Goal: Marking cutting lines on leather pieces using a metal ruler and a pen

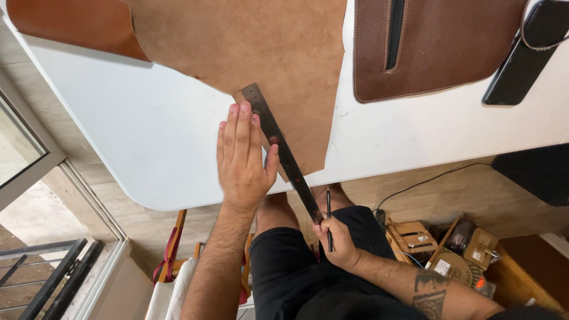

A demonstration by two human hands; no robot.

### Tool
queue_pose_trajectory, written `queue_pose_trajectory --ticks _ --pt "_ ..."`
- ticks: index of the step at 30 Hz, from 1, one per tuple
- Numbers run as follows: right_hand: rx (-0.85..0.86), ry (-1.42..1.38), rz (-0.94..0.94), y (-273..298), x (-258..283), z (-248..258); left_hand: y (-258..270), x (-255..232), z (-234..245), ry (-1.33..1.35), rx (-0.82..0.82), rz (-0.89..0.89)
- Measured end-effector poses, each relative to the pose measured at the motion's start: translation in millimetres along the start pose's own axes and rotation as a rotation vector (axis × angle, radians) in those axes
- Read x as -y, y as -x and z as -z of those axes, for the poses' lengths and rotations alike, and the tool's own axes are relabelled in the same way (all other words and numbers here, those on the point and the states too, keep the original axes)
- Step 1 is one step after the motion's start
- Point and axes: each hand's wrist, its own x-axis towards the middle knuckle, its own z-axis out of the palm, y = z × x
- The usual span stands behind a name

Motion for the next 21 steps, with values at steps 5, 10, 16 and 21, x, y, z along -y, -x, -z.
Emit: queue_pose_trajectory --ticks 5,10,16,21 --pt "0.002 -0.007 0.022 -5.3 3.7 3.8 0.1 0.2 -1.3 -0.001 -0.037 -0.010" --pt "-0.001 0.041 0.023 -5.7 -2.1 4.8 0.0 0.3 -1.5 -0.013 -0.018 0.000" --pt "-0.009 0.086 -0.004 -7.5 -2.3 8.4 -0.2 -0.2 -1.7 -0.031 -0.025 -0.004" --pt "0.001 0.070 -0.005 -8.4 -1.1 8.2 0.8 0.4 -2.3 -0.023 -0.009 0.000"
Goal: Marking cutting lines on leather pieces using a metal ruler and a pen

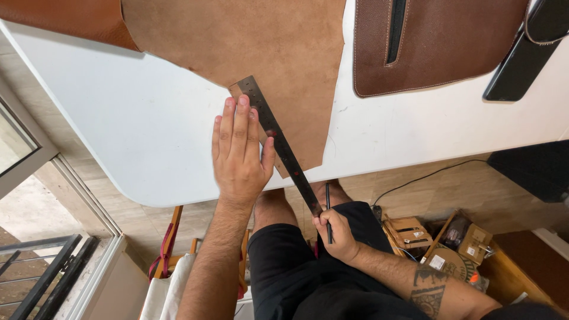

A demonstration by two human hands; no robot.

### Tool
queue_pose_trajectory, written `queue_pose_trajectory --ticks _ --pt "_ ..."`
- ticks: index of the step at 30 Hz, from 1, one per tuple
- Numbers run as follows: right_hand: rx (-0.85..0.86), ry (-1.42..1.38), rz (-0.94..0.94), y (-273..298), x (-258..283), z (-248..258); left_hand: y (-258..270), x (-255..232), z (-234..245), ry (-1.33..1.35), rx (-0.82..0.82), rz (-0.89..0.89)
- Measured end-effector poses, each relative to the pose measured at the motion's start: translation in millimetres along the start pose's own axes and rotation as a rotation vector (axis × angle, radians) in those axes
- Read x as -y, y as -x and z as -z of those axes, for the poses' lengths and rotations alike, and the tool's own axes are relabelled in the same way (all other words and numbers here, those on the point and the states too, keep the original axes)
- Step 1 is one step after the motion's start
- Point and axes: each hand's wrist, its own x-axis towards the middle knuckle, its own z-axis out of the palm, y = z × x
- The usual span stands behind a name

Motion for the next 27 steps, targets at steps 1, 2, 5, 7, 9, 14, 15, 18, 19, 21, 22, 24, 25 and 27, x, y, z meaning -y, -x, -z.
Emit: queue_pose_trajectory --ticks 1,2,5,7,9,14,15,18,19,21,22,24,25,27 --pt "-0.002 0.001 0.000 0 1 0 0 0 0 -0.006 0.002 -0.001" --pt "-0.002 0.001 -0.001 -2 2 1 0 0 0 -0.005 0.003 -0.001" --pt "0.015 -0.001 -0.020 -4 3 2 0 1 -5 -0.023 0.007 -0.004" --pt "-0.051 -0.053 0.009 -6 0 1 0 4 -15 -0.040 -0.152 -0.043" --pt "-0.045 -0.056 0.004 -8 3 -1 0 4 -16 -0.049 -0.149 -0.043" --pt "-0.004 -0.061 -0.017 3 -10 -3 0 4 -16 -0.064 -0.144 -0.041" --pt "-0.006 -0.070 -0.010 2 -9 -3 0 4 -16 -0.058 -0.146 -0.040" --pt "-0.016 -0.088 -0.007 5 -13 -4 0 4 -16 -0.054 -0.148 -0.042" --pt "-0.021 -0.098 -0.009 5 -16 -5 0 4 -16 -0.059 -0.150 -0.042" --pt "-0.020 -0.091 -0.008 2 -14 -3 -1 4 -16 -0.059 -0.151 -0.042" --pt "-0.021 -0.082 -0.007 1 -13 -2 0 4 -16 -0.058 -0.153 -0.041" --pt "-0.016 -0.078 -0.008 4 -18 -1 0 4 -16 -0.060 -0.153 -0.043" --pt "-0.012 -0.074 -0.008 5 -20 -1 0 4 -17 -0.061 -0.153 -0.044" --pt "-0.014 -0.076 -0.007 -1 -12 0 0 4 -17 -0.058 -0.153 -0.043"
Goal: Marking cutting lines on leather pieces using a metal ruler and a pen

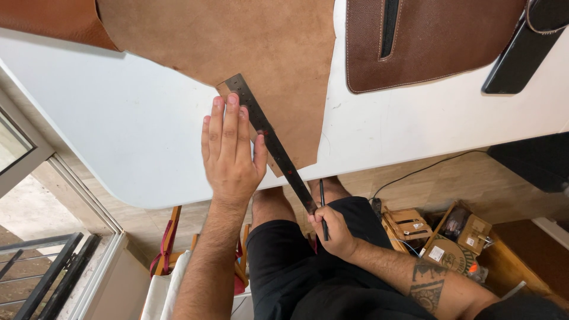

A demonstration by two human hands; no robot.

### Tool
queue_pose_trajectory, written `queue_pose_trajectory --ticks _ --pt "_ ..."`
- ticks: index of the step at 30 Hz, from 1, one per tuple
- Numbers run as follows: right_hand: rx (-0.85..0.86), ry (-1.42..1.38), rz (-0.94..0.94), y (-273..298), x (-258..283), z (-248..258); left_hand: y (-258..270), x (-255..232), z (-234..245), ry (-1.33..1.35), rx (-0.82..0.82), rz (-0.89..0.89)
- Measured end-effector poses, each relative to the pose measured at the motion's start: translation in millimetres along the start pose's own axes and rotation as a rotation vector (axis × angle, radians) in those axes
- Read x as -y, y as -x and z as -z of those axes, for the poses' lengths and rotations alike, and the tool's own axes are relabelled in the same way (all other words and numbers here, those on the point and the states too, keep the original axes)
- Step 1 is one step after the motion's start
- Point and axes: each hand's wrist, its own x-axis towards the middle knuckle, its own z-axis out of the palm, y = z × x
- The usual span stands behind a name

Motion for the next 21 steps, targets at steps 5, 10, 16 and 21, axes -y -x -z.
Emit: queue_pose_trajectory --ticks 5,10,16,21 --pt "-0.007 0.006 0.001 -0.4 3.3 0.3 -0.3 -0.9 1.0 -0.003 -0.006 -0.006" --pt "-0.001 0.028 0.002 -1.6 4.4 1.6 -1.1 0.1 0.1 -0.004 -0.019 -0.009" --pt "0.005 0.024 -0.018 0.3 1.7 1.5 -0.6 -0.3 0.0 0.004 -0.030 -0.012" --pt "0.012 0.027 -0.023 1.8 -2.5 2.3 0.5 0.1 -0.6 0.016 -0.035 -0.009"
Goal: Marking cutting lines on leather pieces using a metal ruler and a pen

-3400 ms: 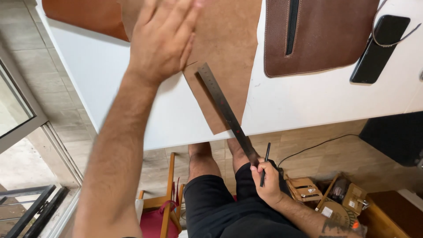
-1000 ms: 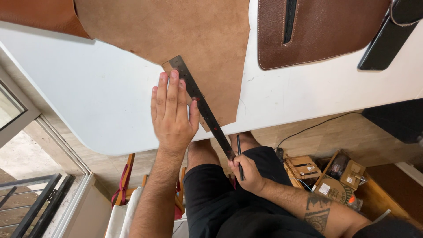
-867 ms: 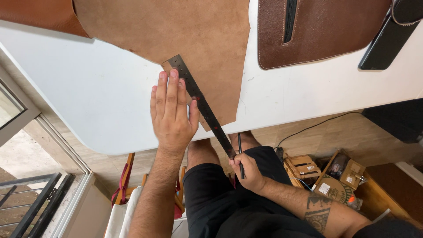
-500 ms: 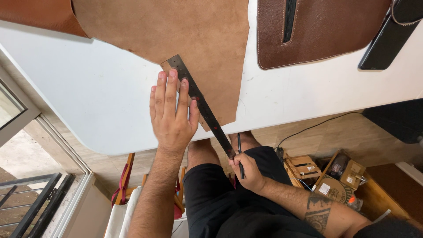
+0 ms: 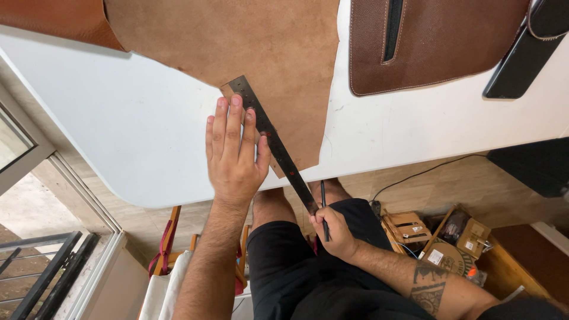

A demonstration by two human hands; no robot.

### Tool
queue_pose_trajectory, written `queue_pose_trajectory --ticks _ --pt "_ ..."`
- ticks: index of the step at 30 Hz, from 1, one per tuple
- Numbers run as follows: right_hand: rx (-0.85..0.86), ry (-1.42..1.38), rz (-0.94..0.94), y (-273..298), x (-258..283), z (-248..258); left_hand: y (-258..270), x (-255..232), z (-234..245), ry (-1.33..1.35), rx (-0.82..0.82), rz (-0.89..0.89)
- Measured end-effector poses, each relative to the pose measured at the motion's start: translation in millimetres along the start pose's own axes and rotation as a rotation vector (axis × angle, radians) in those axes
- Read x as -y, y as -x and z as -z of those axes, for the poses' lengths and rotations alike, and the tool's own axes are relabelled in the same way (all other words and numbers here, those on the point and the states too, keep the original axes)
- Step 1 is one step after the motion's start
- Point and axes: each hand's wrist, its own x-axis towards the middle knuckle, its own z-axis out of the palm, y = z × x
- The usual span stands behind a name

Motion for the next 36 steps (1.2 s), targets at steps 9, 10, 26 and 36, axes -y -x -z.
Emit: queue_pose_trajectory --ticks 9,10,26,36 --pt "-0.002 0.002 -0.007 -5 5 1 0 0 0 -0.010 0.010 -0.005" --pt "-0.003 0.002 -0.009 -5 5 0 0 0 0 -0.013 0.014 -0.006" --pt "-0.013 0.261 0.593 -32 54 61 -2 0 0 -0.021 -0.013 -0.013" --pt "-0.190 0.143 0.763 -89 73 35 -3 0 -2 -0.024 -0.032 -0.017"
